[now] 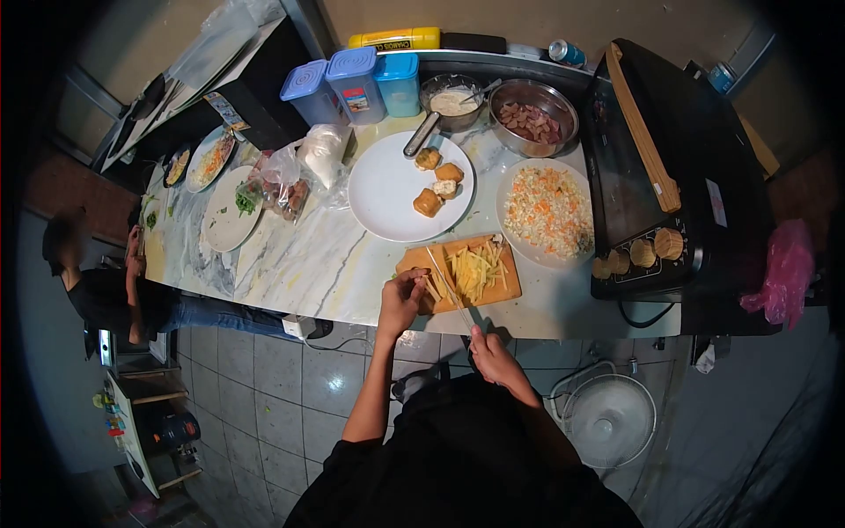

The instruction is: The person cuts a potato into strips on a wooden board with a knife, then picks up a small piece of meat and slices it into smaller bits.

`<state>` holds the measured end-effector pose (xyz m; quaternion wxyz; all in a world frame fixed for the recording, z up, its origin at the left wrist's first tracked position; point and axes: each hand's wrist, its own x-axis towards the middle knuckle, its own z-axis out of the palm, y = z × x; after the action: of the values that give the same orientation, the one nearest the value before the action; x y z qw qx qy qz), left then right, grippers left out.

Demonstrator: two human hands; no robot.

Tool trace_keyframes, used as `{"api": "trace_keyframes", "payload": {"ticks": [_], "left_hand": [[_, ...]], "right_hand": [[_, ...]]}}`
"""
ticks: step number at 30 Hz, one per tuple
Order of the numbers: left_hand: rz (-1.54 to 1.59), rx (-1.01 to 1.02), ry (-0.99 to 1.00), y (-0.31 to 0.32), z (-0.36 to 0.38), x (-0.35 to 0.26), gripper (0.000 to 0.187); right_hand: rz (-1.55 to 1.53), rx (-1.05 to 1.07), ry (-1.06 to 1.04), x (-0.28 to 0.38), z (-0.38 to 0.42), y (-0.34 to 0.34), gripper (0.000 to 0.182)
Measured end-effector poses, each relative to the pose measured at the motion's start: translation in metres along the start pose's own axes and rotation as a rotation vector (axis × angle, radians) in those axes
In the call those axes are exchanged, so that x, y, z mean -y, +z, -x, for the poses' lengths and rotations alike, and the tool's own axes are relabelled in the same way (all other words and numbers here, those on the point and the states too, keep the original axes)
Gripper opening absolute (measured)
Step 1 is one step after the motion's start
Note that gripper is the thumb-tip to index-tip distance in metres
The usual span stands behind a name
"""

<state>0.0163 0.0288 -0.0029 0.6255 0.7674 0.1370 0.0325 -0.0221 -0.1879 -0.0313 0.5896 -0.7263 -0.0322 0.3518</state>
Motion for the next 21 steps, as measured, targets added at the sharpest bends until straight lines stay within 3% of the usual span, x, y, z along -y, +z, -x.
{"api": "trace_keyframes", "payload": {"ticks": [8,21], "left_hand": [[0.104,0.019,-0.11,-0.006,-0.002,0.009,0.024],[-0.127,-0.024,-0.04,-0.013,-0.01,0.006,0.02]], "right_hand": [[0.454,-0.045,-0.064,-0.012,0.01,-0.011,0.064],[0.48,-0.031,-0.041,0.017,0.033,-0.026,0.063]]}}
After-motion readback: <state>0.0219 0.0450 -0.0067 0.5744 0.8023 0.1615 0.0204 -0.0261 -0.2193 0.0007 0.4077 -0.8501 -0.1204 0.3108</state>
